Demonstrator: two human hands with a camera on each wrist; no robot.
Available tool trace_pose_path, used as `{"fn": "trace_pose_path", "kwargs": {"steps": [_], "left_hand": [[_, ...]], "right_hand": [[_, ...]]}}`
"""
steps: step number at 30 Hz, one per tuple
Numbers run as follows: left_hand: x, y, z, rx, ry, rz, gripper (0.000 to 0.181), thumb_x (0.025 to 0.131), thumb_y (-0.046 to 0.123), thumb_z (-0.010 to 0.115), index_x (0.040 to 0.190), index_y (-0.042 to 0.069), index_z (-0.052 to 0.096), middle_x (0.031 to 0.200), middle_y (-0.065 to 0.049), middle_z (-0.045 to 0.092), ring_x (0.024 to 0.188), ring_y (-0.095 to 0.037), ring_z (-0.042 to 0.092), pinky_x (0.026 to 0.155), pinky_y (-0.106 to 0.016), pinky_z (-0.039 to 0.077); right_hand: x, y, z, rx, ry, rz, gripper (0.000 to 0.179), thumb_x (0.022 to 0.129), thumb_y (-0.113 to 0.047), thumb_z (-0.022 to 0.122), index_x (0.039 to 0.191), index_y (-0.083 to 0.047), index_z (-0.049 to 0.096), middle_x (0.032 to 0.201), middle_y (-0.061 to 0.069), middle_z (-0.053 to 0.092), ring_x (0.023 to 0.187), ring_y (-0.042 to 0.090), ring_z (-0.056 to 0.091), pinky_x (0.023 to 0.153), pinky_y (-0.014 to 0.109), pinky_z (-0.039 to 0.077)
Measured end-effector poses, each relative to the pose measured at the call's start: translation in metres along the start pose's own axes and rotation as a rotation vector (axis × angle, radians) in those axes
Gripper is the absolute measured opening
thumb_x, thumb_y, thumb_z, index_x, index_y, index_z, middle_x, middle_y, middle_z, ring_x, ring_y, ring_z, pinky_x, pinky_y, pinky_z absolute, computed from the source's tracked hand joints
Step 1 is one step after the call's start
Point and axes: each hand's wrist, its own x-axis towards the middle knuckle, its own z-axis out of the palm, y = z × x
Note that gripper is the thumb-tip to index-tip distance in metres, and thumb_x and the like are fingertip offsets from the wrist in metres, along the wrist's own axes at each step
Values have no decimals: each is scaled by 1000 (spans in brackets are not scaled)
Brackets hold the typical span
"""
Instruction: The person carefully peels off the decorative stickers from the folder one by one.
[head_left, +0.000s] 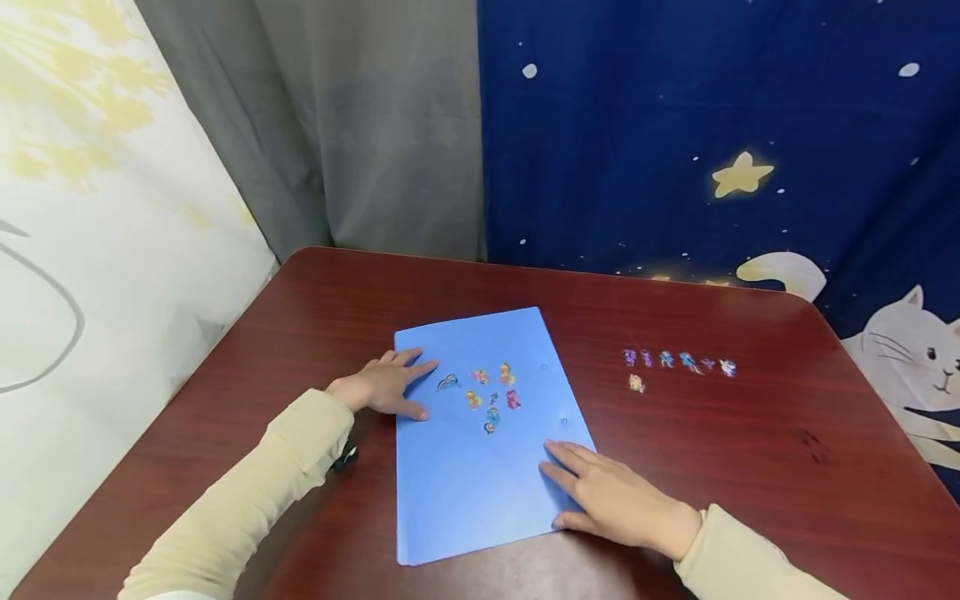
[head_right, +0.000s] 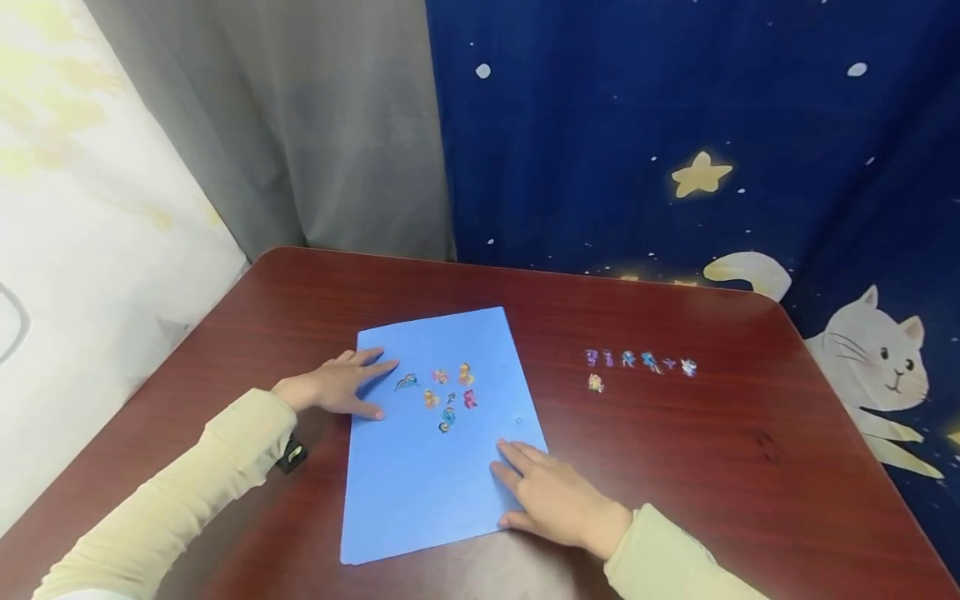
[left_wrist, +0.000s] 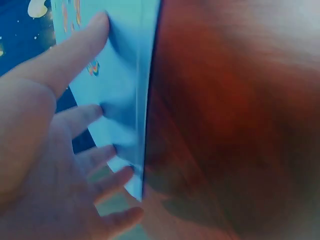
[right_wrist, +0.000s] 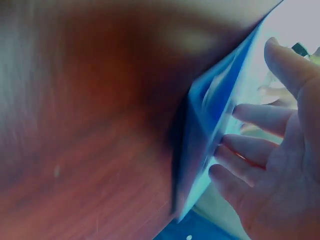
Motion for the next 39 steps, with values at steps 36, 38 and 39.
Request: {"fn": "trace_pose_path", "kwargs": {"steps": [36, 38, 39], "left_hand": [[-50, 44, 7, 40, 156, 334, 62, 75, 50, 63, 128, 21, 50, 136, -16, 32, 124, -33, 27, 97, -51, 26], [-29, 37, -5, 32, 171, 286, 64, 75, 46, 66, 130, 19, 47, 137, -17, 30, 124, -33, 26, 96, -51, 27], [-19, 33, -9, 26, 165, 259, 65, 74, 44, 67, 131, 19, 47, 138, -17, 29, 124, -33, 26, 97, -51, 27]], "right_hand": [[56, 94, -7, 98, 53, 233, 54, 87, -22, 57, 133, 0, 38, 138, 23, 28, 124, 40, 26, 93, 49, 34], [57, 94, -5, 105, 58, 224, 55, 87, -22, 57, 133, 0, 37, 138, 23, 28, 125, 39, 26, 94, 49, 32], [58, 93, -4, 109, 60, 221, 55, 87, -22, 57, 133, 0, 37, 139, 22, 28, 125, 39, 25, 95, 48, 32]]}}
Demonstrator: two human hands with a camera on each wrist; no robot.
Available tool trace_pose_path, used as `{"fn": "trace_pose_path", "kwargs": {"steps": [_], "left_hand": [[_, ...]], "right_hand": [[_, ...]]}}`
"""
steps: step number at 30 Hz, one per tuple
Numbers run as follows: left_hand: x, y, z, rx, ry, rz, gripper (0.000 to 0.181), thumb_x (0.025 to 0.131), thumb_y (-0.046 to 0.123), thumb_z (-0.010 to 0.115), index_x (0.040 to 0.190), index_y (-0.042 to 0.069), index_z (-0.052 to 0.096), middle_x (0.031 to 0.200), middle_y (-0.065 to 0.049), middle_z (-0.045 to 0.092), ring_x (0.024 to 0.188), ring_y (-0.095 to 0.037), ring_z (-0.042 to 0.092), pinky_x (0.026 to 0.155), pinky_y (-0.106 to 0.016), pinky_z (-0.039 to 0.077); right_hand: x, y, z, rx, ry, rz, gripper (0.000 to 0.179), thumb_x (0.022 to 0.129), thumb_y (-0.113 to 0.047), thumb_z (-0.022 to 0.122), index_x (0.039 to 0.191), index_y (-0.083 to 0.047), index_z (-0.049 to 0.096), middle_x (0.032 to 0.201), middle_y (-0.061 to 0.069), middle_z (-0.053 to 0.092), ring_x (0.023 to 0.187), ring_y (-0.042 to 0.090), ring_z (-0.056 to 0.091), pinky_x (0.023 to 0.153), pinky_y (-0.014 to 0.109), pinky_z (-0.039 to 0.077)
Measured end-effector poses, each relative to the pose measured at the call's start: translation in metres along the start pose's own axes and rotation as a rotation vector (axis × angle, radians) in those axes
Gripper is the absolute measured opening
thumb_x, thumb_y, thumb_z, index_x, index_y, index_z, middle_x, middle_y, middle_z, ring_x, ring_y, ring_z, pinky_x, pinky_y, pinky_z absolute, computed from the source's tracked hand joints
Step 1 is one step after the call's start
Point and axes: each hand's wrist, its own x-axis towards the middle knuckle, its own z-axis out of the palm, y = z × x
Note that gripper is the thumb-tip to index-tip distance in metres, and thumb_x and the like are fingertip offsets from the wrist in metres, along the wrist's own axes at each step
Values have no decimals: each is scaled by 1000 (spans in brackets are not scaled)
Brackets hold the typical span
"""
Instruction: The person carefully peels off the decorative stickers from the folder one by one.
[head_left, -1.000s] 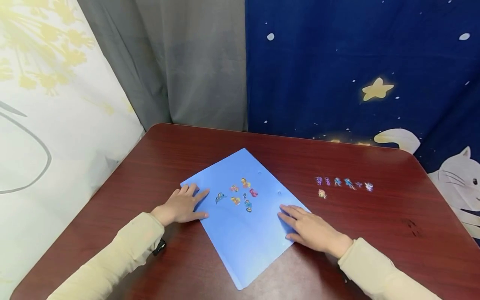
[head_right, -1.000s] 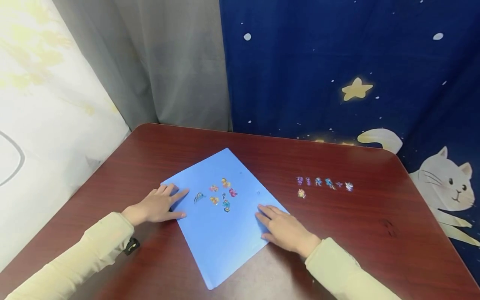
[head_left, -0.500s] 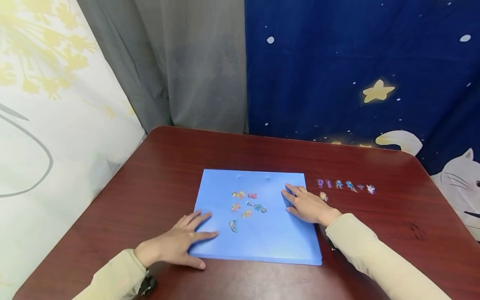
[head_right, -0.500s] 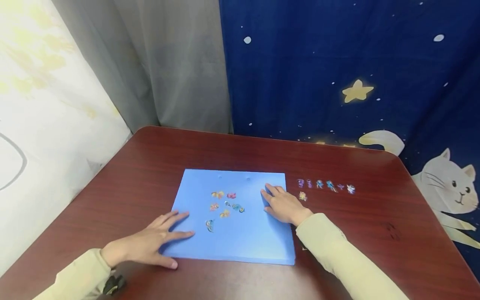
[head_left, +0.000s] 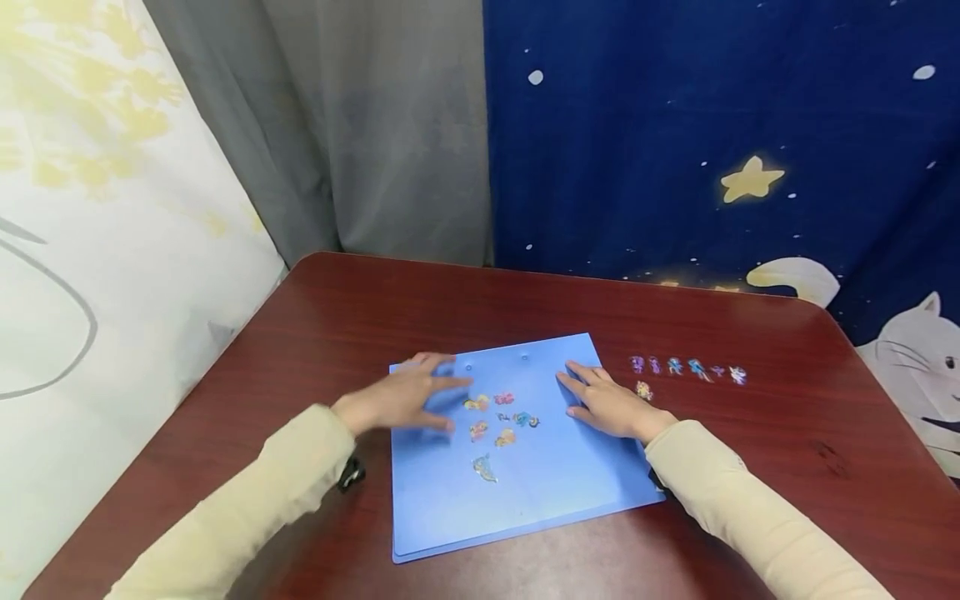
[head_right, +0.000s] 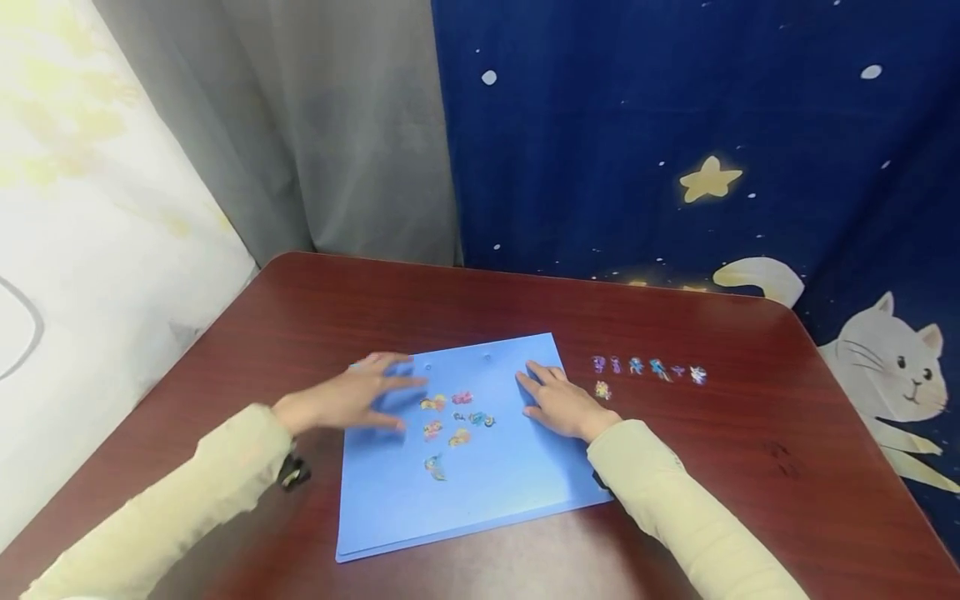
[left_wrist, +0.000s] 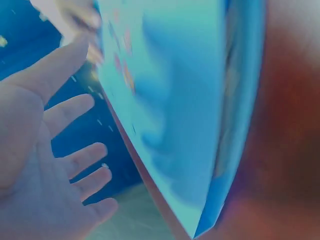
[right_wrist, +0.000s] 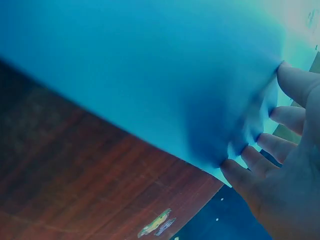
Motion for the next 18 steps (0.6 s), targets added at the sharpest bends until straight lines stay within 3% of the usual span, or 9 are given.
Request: {"fn": "trace_pose_path", "kwargs": {"steps": [4, 7, 10, 14, 18], "left_hand": [[27, -16, -6, -37, -87, -84, 69, 72, 39, 71, 132, 18, 45, 140, -18, 23, 124, -37, 22, 97, -52, 24], [31, -22, -4, -112, -159, -141, 71, 71, 33, 73, 133, 17, 43, 141, -18, 22, 124, -39, 21, 94, -53, 29], [30, -24, 1, -175, -173, -153, 73, 71, 28, 74, 134, 16, 41, 141, -18, 22, 123, -39, 23, 91, -53, 34], [30, -24, 4, -199, -159, -137, 73, 72, 26, 74, 135, 16, 39, 141, -19, 22, 123, -39, 24, 91, -53, 33], [31, -26, 1, -184, -142, -120, 74, 71, 27, 74, 135, 15, 39, 140, -20, 22, 123, -39, 23, 92, -53, 32]], "right_hand": [[-1, 2, 3, 20, 16, 7, 55, 87, -22, 57, 133, -1, 38, 139, 22, 27, 126, 38, 24, 95, 47, 31], [-3, 0, 6, 46, 56, 8, 54, 86, -21, 59, 132, 0, 40, 138, 22, 29, 126, 38, 25, 95, 47, 32], [-13, -10, 5, 52, 112, -23, 54, 83, -20, 62, 129, 1, 43, 135, 22, 33, 124, 37, 29, 94, 46, 34], [-39, -43, 3, 26, 147, -140, 54, 83, -24, 63, 127, 1, 46, 133, 21, 37, 121, 34, 35, 93, 43, 37], [-70, -83, 10, -39, 85, -343, 53, 88, -36, 52, 129, -4, 45, 133, 15, 40, 118, 29, 39, 90, 38, 40]]}}
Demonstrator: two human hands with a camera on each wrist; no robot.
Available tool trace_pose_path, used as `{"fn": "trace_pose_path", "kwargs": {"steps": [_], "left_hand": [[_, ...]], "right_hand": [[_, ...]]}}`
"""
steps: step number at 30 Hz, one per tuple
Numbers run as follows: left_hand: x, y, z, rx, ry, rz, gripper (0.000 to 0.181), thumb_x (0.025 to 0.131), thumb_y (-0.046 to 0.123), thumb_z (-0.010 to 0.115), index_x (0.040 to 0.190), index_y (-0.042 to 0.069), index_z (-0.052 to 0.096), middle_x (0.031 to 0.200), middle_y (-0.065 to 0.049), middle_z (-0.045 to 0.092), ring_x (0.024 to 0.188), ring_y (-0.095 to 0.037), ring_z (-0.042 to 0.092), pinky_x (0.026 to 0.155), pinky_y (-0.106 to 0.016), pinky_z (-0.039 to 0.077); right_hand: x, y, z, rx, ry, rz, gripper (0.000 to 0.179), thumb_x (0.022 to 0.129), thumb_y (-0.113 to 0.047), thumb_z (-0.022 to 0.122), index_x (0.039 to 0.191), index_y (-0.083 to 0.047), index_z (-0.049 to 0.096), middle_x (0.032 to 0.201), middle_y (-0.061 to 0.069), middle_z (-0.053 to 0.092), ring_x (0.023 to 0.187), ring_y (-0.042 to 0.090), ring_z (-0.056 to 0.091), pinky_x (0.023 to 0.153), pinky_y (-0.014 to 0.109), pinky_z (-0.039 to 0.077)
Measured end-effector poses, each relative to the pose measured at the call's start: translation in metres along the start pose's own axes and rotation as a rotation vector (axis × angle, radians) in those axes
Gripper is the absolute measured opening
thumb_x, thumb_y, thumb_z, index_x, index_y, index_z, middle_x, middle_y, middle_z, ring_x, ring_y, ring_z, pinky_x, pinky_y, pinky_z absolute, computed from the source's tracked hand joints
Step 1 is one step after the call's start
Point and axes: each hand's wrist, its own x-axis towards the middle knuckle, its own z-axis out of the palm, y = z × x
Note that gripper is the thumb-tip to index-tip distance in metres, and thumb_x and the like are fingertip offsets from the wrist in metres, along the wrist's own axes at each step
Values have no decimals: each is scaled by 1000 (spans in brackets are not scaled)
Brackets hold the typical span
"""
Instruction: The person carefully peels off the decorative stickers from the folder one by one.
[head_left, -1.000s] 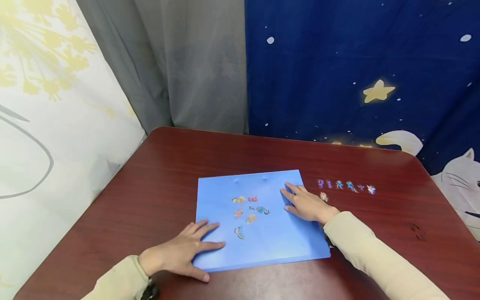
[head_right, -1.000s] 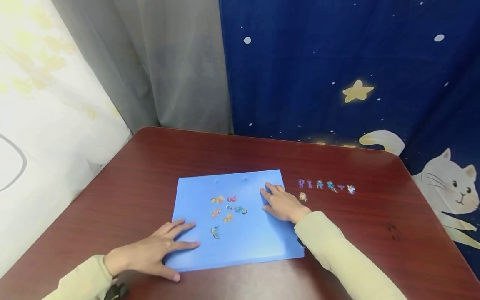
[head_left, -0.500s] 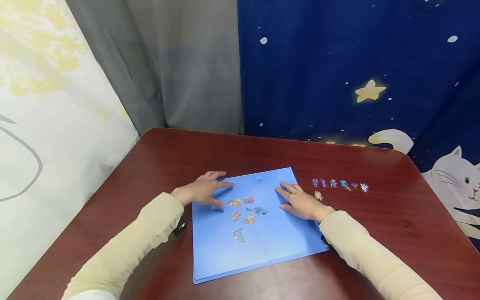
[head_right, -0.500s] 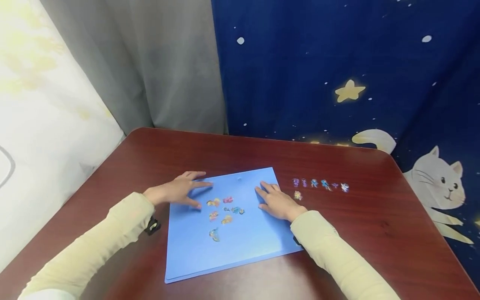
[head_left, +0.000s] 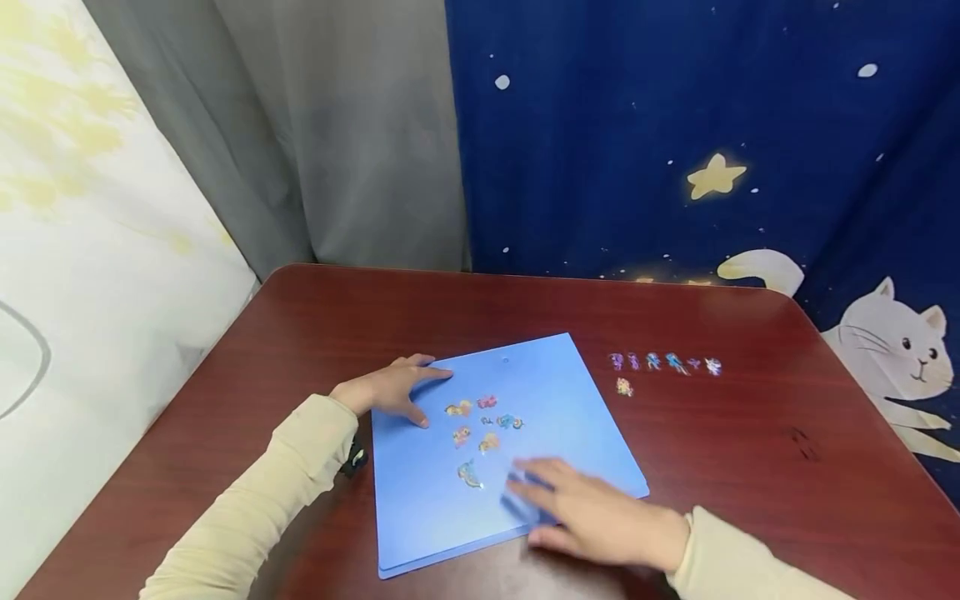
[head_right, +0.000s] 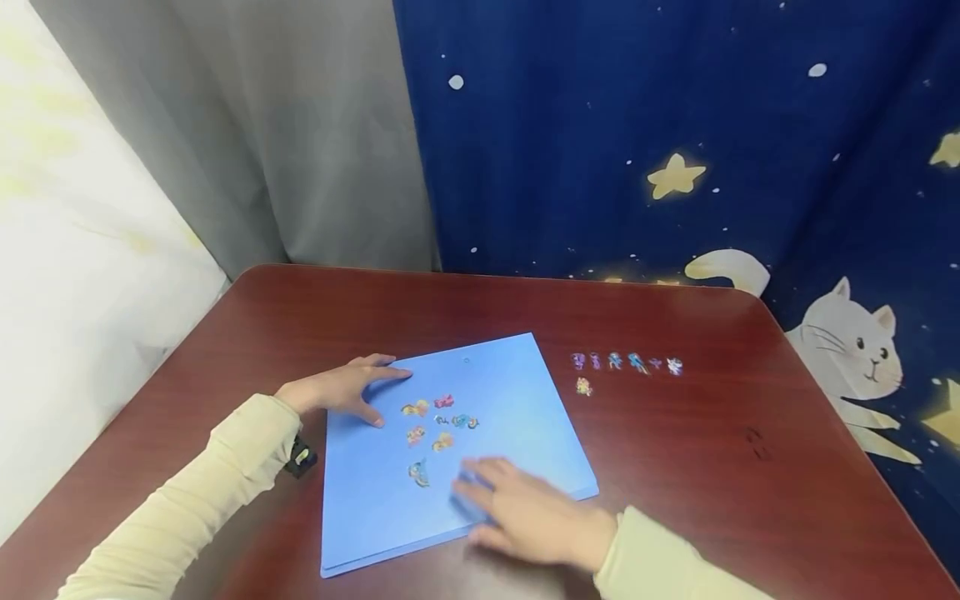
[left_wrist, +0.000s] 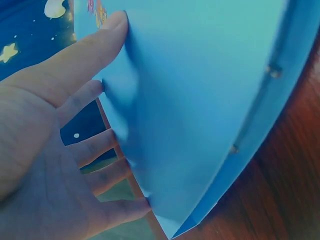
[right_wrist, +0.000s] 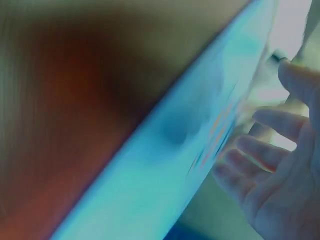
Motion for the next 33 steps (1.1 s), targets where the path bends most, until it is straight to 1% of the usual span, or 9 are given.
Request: {"fn": "trace_pose_path", "kwargs": {"steps": [3, 6, 9, 12, 16, 19, 23, 26, 33], "left_hand": [[0, -2, 0, -6, 4, 12, 75, 71, 27, 74, 135, 13, 39, 140, -21, 22, 123, -40, 23, 92, -53, 32], [-7, -6, -2, -16, 13, -1, 75, 72, 28, 73, 136, 12, 38, 139, -23, 22, 123, -41, 23, 92, -55, 30], [-18, -11, 0, -25, 32, -36, 74, 74, 28, 71, 136, 11, 36, 138, -25, 21, 121, -43, 23, 91, -56, 30], [-31, -16, 5, -23, 69, -66, 71, 77, 26, 69, 136, 8, 35, 138, -27, 19, 119, -44, 26, 90, -56, 31], [-49, -19, 11, 7, 126, -66, 66, 80, 24, 66, 134, 1, 36, 138, -29, 18, 117, -49, 28, 90, -57, 30], [-59, -17, 16, 28, 144, -73, 65, 81, 25, 64, 134, 0, 36, 139, -28, 17, 117, -50, 27, 90, -57, 30], [-68, -13, 23, 36, 158, -82, 66, 82, 31, 62, 135, 2, 36, 140, -26, 19, 114, -47, 29, 88, -55, 33], [-73, -7, 29, 62, 179, -68, 66, 81, 35, 62, 134, 3, 37, 138, -26, 24, 110, -43, 34, 86, -54, 35], [-82, 20, 43, 224, 238, -58, 63, 81, 43, 59, 131, 9, 44, 130, -24, 36, 104, -36, 41, 79, -47, 40]], "right_hand": [[-11, -22, 9, -65, -70, -95, 52, 92, -43, 40, 129, -7, 46, 133, 12, 41, 118, 29, 40, 90, 35, 40], [-10, -26, 16, -100, -96, -99, 51, 93, -44, 35, 128, -8, 48, 133, 11, 41, 119, 30, 39, 91, 35, 40], [-5, -20, 18, -76, -104, -71, 49, 93, -42, 36, 127, -10, 49, 133, 9, 41, 120, 30, 38, 90, 37, 40], [0, -10, 16, -45, -114, -38, 47, 93, -41, 38, 127, -11, 50, 134, 8, 41, 121, 29, 38, 89, 39, 41], [4, 7, 12, -36, -117, 13, 47, 93, -41, 40, 127, -10, 49, 134, 8, 41, 121, 29, 38, 90, 40, 40], [7, 20, 9, -30, -106, 57, 46, 92, -39, 43, 127, -9, 50, 134, 9, 41, 121, 28, 38, 90, 40, 40], [8, 39, 4, -11, -82, 123, 45, 92, -36, 46, 125, -6, 51, 133, 11, 41, 121, 27, 37, 87, 40, 42], [7, 51, 1, -5, -72, 171, 45, 91, -33, 47, 125, -4, 50, 133, 14, 41, 121, 28, 37, 85, 40, 43], [7, 74, -2, 13, -46, 259, 47, 90, -31, 51, 125, 0, 49, 131, 17, 42, 121, 31, 37, 88, 42, 40]]}}
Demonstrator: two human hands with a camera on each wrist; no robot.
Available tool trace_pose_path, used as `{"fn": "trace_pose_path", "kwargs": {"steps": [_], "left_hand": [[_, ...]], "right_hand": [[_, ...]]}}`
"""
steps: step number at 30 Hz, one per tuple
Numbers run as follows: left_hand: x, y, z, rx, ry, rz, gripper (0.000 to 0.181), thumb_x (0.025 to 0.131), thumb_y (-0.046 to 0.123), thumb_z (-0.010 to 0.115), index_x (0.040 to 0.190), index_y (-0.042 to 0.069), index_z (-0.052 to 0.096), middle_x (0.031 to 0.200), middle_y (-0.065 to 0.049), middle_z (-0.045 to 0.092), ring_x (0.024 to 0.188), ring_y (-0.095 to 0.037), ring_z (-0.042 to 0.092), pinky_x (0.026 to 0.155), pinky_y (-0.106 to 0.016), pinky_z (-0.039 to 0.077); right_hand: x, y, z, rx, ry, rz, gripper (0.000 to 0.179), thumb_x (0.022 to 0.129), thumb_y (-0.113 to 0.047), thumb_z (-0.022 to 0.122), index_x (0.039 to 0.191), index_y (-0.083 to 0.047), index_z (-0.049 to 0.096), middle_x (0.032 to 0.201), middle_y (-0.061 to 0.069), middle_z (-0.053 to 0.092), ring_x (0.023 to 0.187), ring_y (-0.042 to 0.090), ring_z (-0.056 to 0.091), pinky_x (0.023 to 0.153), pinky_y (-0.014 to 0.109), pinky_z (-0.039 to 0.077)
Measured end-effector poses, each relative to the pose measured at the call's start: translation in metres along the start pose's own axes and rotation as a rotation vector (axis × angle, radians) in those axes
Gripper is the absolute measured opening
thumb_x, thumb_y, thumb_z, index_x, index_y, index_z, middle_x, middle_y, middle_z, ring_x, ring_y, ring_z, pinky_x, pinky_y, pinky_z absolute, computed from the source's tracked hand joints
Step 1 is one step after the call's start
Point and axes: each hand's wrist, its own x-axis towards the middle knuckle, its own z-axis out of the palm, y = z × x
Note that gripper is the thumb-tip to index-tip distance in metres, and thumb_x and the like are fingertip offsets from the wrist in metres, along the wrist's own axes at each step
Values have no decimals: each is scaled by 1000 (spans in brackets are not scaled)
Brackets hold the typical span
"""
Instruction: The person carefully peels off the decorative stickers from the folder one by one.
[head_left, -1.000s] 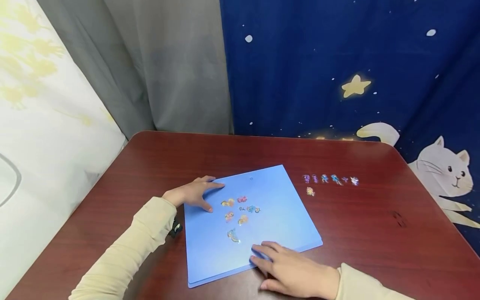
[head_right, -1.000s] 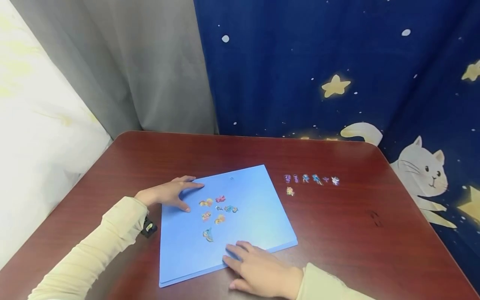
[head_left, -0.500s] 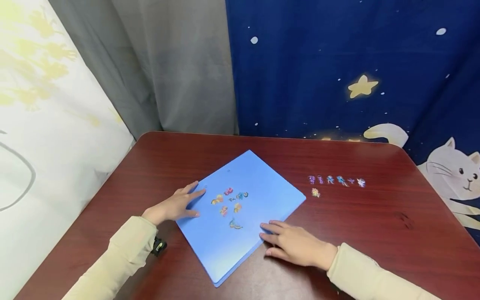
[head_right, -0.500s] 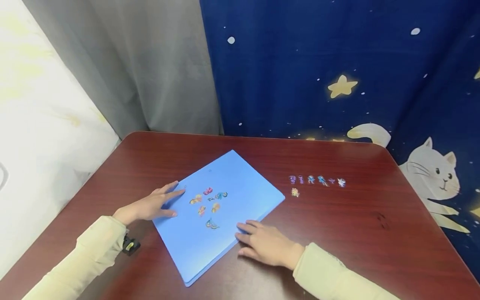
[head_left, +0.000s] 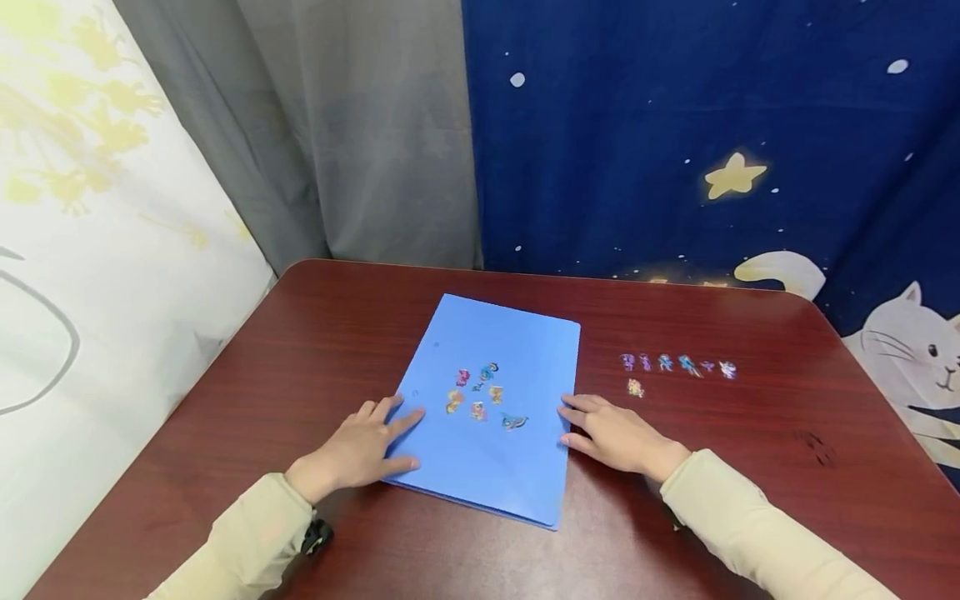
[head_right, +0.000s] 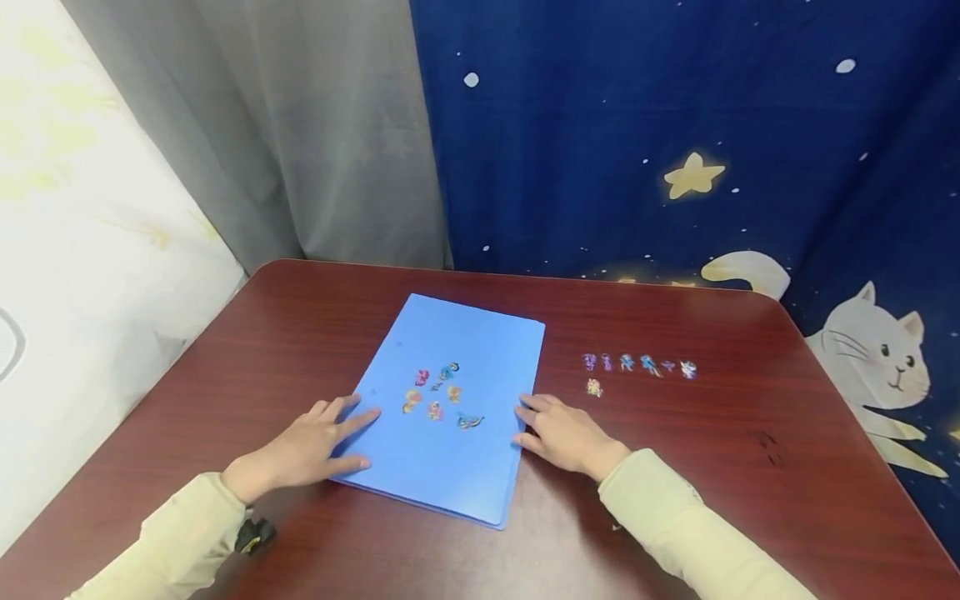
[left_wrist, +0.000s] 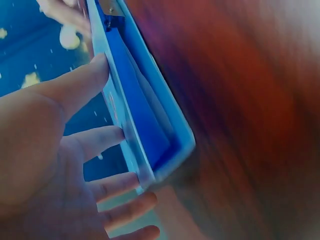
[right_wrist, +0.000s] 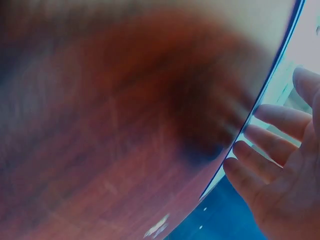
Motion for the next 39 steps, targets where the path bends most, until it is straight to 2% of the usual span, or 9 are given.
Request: {"fn": "trace_pose_path", "kwargs": {"steps": [6, 13, 18, 23, 26, 28, 34, 37, 39], "left_hand": [[-10, 20, 5, 48, 30, 98, 59, 81, 46, 57, 129, 14, 48, 118, -19, 42, 98, -30, 41, 74, -41, 39], [-11, 30, 9, 22, 53, 193, 58, 79, 46, 60, 127, 15, 51, 107, -13, 42, 92, -25, 38, 73, -35, 35], [-5, 30, 10, -32, 65, 227, 58, 76, 46, 64, 124, 16, 54, 104, -11, 41, 89, -20, 36, 72, -32, 33], [2, 29, 11, -102, 13, 216, 59, 74, 47, 65, 123, 16, 54, 107, -6, 38, 91, -19, 34, 76, -33, 33], [10, 27, 8, -129, 12, 202, 60, 73, 47, 66, 122, 14, 53, 110, -6, 38, 96, -21, 35, 79, -36, 35], [18, 24, 4, -135, 36, 191, 63, 73, 47, 67, 123, 13, 52, 112, -8, 39, 99, -23, 36, 81, -38, 35], [52, 13, -8, -153, 128, 154, 71, 73, 43, 69, 131, 10, 43, 124, -15, 36, 108, -29, 34, 86, -42, 34], [68, 8, -9, -135, 149, 171, 73, 74, 43, 68, 133, 10, 40, 128, -17, 33, 113, -32, 32, 89, -45, 32], [75, 5, -7, -113, 140, 184, 74, 75, 45, 66, 134, 10, 39, 131, -17, 31, 115, -31, 30, 93, -45, 31]], "right_hand": [[0, 12, -2, 0, 8, 85, 52, 88, -36, 52, 124, 1, 50, 131, 15, 43, 121, 30, 37, 91, 43, 37], [-12, 15, -2, -22, 32, 102, 57, 84, -38, 58, 123, 2, 51, 128, 16, 46, 119, 31, 40, 88, 43, 41], [-21, 14, -2, -45, 41, 115, 59, 80, -37, 63, 122, 3, 51, 127, 17, 46, 118, 32, 41, 85, 42, 43], [-24, 15, -1, -42, 51, 126, 58, 79, -34, 65, 120, 5, 52, 126, 18, 47, 116, 33, 42, 84, 43, 43], [-23, 16, 0, -33, 40, 130, 58, 79, -32, 65, 121, 6, 51, 126, 19, 47, 116, 33, 42, 85, 42, 43], [-23, 15, -1, -29, 34, 134, 58, 79, -33, 65, 121, 6, 51, 127, 19, 46, 116, 33, 42, 85, 43, 42], [-23, 15, -2, -20, 26, 151, 58, 79, -31, 65, 121, 6, 51, 127, 19, 46, 116, 34, 41, 86, 43, 42], [-23, 14, -2, -9, 24, 160, 58, 79, -30, 66, 121, 6, 51, 127, 19, 46, 116, 34, 41, 86, 43, 41], [-22, 13, -1, 0, 26, 162, 57, 79, -30, 66, 121, 6, 51, 126, 19, 46, 117, 34, 41, 87, 43, 41]]}}
